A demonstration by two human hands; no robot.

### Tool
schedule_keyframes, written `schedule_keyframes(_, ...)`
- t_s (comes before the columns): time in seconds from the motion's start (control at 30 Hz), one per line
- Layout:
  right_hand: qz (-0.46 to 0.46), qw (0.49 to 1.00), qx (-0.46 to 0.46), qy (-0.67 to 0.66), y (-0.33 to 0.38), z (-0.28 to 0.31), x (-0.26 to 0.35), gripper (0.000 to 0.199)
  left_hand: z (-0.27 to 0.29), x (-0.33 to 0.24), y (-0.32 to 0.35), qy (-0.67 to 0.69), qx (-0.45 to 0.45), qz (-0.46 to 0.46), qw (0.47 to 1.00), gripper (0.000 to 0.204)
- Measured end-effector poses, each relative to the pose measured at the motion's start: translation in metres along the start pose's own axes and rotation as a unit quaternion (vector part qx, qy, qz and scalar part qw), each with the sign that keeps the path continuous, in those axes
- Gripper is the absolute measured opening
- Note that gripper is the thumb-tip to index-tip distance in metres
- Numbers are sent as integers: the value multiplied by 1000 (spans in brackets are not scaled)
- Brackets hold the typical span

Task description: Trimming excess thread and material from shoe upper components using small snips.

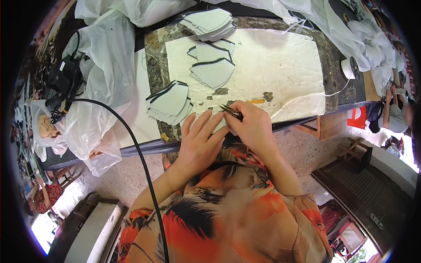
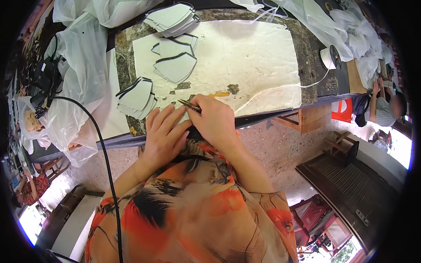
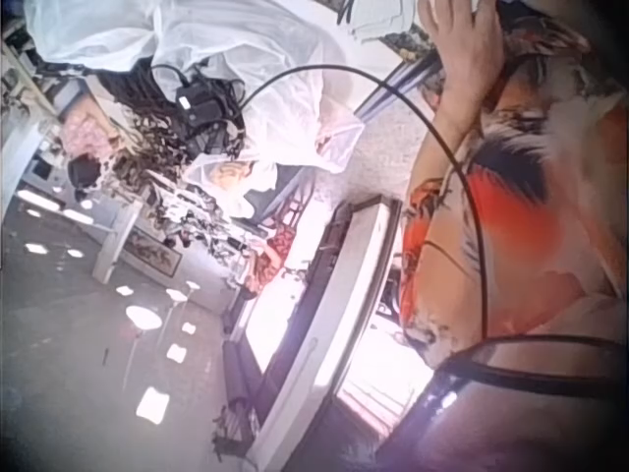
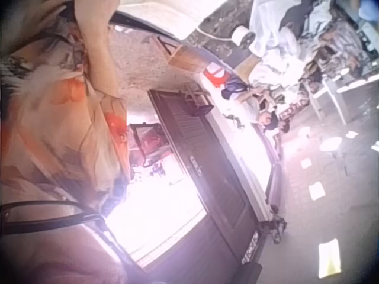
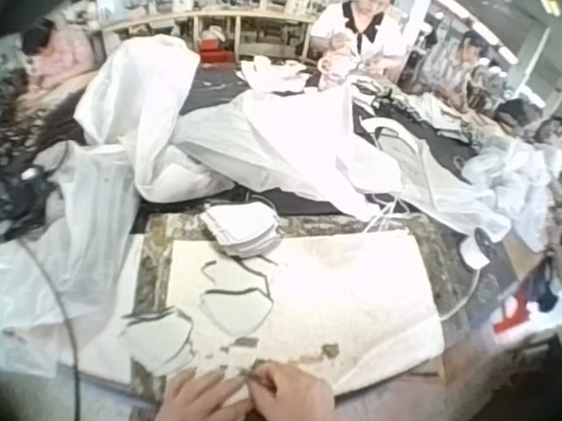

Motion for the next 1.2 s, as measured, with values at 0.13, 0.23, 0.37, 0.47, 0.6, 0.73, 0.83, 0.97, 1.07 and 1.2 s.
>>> schedule_keyframes(0.13,6,1000,9,-3,-2,2,-1,22,0,0,-1,-10,12,16,1000,46)
schedule_keyframes(0.23,17,1000,6,-3,-4,12,-3,24,-1,0,0,-19,15,19,1000,44)
schedule_keyframes(0.37,12,1000,6,-20,-7,19,-13,25,-1,0,1,-23,14,19,999,43)
schedule_keyframes(0.47,4,1000,6,-16,-7,19,-17,25,-2,0,1,-27,15,21,999,43)
schedule_keyframes(0.6,1,1000,11,1,-7,19,-16,24,-2,-2,0,-26,12,35,999,47)
schedule_keyframes(0.73,-9,1000,13,10,-5,18,-17,24,-3,-6,-4,-40,10,42,998,53)
schedule_keyframes(0.83,-3,1000,8,7,-5,18,-16,23,-2,-9,-8,-55,5,47,997,56)
schedule_keyframes(0.97,15,1000,4,-1,-4,19,-15,23,-3,-13,-12,-71,-3,53,996,54)
schedule_keyframes(1.07,29,1000,6,8,-4,21,-15,23,-2,-16,-15,-77,-4,55,996,51)
schedule_keyframes(1.2,-20,999,33,-30,-4,29,-25,24,1,-20,-23,-80,-18,38,996,45)
Point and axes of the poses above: each hand's wrist, its own y-axis away from the middle knuckle, its own z-axis out of the back of the hand, x = y × z, the point moved 4 cm from there along -y, towards the middle knuckle, and after that the axes turned 4 degrees about -x, right-handed, at the moved point
